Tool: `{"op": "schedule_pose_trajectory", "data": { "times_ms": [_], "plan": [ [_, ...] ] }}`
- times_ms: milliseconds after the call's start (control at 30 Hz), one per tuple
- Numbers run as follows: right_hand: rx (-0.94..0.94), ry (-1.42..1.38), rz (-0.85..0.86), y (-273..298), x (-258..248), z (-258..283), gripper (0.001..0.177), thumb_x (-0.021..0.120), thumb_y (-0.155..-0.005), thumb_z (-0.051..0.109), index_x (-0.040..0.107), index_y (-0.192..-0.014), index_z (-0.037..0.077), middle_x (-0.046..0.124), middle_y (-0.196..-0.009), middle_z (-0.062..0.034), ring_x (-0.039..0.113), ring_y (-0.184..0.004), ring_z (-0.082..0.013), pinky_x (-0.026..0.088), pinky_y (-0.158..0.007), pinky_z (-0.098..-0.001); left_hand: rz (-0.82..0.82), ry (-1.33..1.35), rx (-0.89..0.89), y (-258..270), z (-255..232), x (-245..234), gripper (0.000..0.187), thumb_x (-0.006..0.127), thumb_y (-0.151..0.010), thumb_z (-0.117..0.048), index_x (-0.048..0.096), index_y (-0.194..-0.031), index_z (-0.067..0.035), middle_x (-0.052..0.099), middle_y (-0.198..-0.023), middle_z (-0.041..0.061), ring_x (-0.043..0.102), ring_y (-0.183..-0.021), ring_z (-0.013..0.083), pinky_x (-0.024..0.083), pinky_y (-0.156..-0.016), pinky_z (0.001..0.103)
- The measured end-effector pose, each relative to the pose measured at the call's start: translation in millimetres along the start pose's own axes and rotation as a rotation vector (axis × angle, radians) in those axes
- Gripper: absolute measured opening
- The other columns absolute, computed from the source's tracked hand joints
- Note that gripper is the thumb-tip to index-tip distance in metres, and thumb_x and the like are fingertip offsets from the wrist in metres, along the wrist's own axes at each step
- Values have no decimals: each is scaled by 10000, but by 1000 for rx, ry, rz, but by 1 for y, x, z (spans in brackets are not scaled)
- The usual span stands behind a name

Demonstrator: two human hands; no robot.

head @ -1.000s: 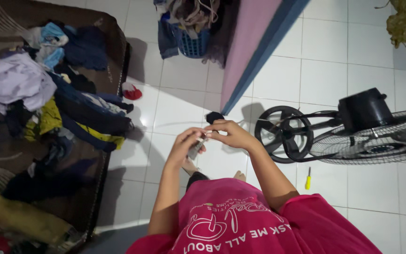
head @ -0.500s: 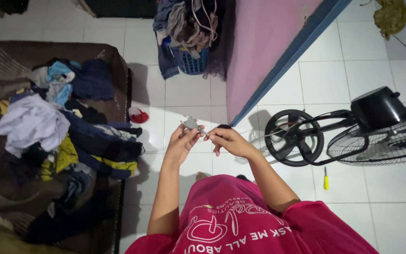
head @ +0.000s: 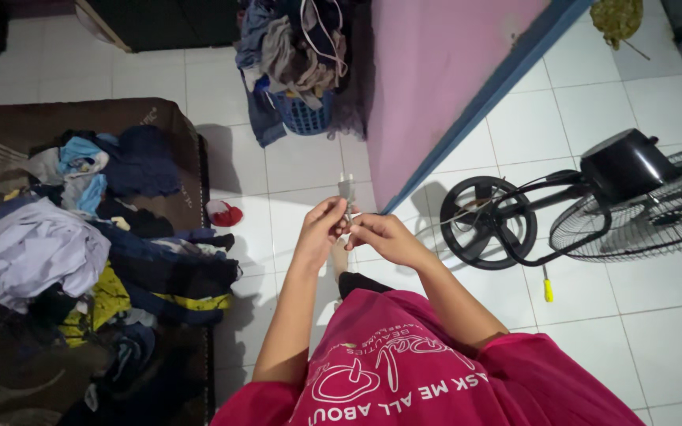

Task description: The person assembles a standing fan by attaching the front grille and securing it with a screwdriver. They then plug in the power cord and test the fan by turning it on.

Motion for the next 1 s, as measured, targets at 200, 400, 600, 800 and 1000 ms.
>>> {"op": "schedule_pose_trajectory", "data": {
  "times_ms": [200, 400, 600, 800, 1000],
  "plan": [
    [-91, -175, -39, -43, 3, 12, 234, 509, -1108, 179, 613, -1158, -25, 680, -981, -66, 690, -942, -140, 579, -890, -323, -4, -118, 4, -20, -35, 11, 410, 544, -1066, -407, 686, -1154, -33, 609, -823, 8, 420, -524, 72, 314, -431, 234],
    [-154, -260, -144, -103, 1, 43, 201, 475, -1095, 185, 573, -1162, 23, 664, -919, -44, 677, -823, -127, 577, -785, -297, 200, 61, -21, -54, -67, 13, 778, 299, -1043, -661, 601, -1323, -1, 645, -927, 26, 642, -851, 145, 537, -845, 334],
    [-313, -112, -418, -154, -40, 94, 202, 490, -1150, 156, 571, -1189, -25, 670, -966, -79, 641, -907, -131, 532, -845, -285, 272, -6, -208, -104, -79, 11, 808, 161, -925, -694, 447, -1470, -171, 687, -1291, 17, 631, -1207, 201, 430, -1107, 408],
    [-419, -274, -528, -189, -83, 149, 185, 501, -1100, 126, 560, -1195, -22, 663, -956, -97, 734, -950, -240, 623, -921, -401, 598, -280, -106, -148, -86, 34, 726, 272, -1071, -608, 560, -1413, -36, 659, -1307, 83, 581, -1267, 209, 387, -1157, 381],
    [-507, -148, -647, -209, -123, 195, 233, 502, -1113, 113, 565, -1268, -49, 671, -932, -104, 748, -843, -226, 668, -804, -374, 690, -484, 5, -177, -111, 52, 274, 532, -1087, -272, 632, -1199, -44, 664, -1162, 61, 604, -1197, 187, 425, -1116, 340]
  ]
}}
Point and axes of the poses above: each hand's wrist, its own y-axis away from the middle knuckle, its own x-axis out of the palm, z = x × y, the point moved 7 cm from there along -y, towards the middle knuckle
